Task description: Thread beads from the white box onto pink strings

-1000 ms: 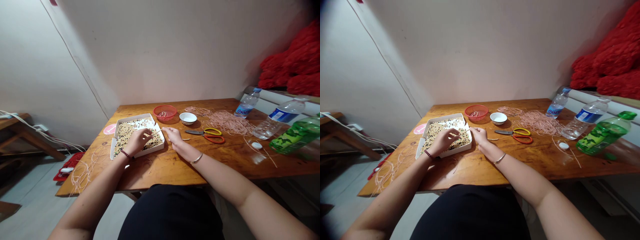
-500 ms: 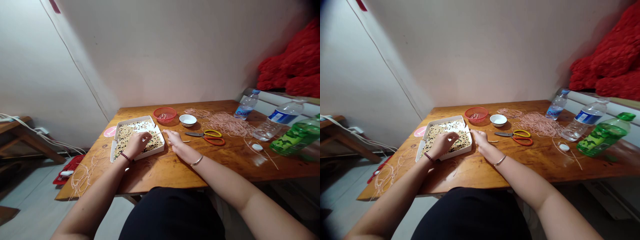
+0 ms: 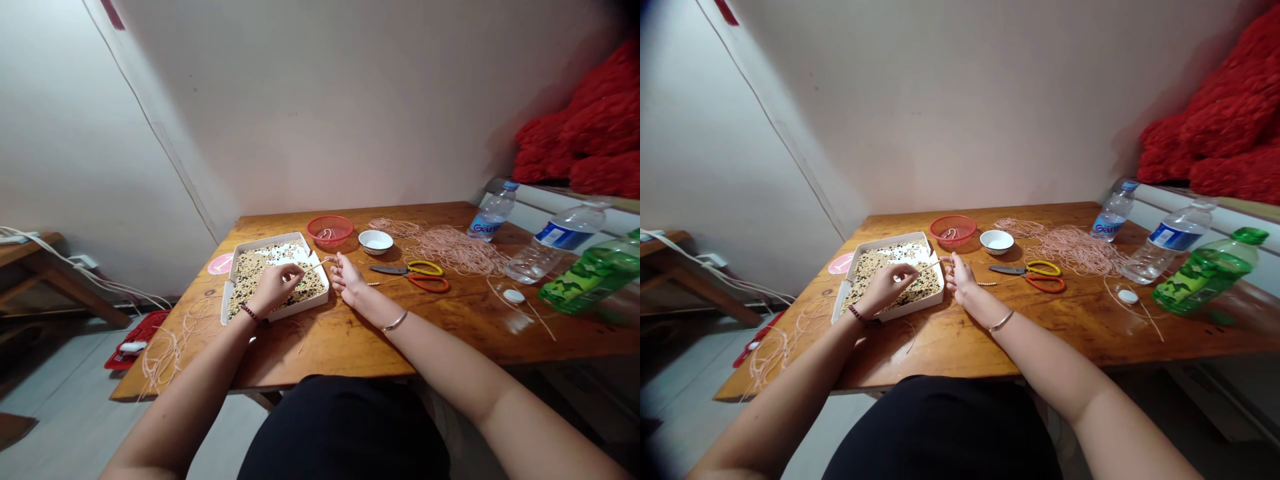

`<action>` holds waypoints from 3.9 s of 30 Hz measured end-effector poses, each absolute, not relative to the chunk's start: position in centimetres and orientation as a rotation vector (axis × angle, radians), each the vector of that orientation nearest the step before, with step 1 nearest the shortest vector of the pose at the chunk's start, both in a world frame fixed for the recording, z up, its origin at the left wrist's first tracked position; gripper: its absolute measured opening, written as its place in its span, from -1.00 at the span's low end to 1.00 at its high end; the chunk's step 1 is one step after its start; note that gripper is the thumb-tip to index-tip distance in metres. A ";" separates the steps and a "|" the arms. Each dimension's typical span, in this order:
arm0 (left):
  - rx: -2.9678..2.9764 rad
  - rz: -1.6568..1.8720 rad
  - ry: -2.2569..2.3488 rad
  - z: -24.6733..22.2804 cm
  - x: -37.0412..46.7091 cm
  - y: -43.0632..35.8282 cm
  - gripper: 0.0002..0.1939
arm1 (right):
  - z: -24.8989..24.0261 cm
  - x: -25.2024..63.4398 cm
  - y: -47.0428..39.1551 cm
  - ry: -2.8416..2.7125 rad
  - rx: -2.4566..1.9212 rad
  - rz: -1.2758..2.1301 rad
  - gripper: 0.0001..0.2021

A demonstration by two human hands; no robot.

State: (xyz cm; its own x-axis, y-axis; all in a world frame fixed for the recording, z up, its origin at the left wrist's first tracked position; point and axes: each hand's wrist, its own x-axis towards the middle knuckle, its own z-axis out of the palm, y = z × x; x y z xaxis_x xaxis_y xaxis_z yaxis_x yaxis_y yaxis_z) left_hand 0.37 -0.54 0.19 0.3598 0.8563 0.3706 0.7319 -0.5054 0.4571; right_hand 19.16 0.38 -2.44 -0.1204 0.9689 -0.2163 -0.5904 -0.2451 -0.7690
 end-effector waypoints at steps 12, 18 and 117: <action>2.608 0.855 1.388 -0.5 0.2 -0.5 -0.78 | -2.4 19.2 0.4 -0.572 -0.637 1.903 -0.85; 2.649 0.839 1.400 -0.6 0.2 -0.5 -0.77 | -2.6 19.1 0.4 -0.621 -0.609 1.941 -0.83; 2.864 0.800 1.396 -0.1 -0.1 -0.7 -0.80 | -3.6 18.9 0.2 -1.134 -1.006 0.953 -0.86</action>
State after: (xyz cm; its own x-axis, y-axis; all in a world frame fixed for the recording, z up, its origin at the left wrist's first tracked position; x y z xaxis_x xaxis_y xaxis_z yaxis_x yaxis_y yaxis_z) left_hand -0.08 -0.69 -0.14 0.5225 0.7025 0.4831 0.7720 -0.6303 0.0817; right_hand 18.86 0.23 -3.64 0.1661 0.9529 0.2538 -0.0862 0.2704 -0.9589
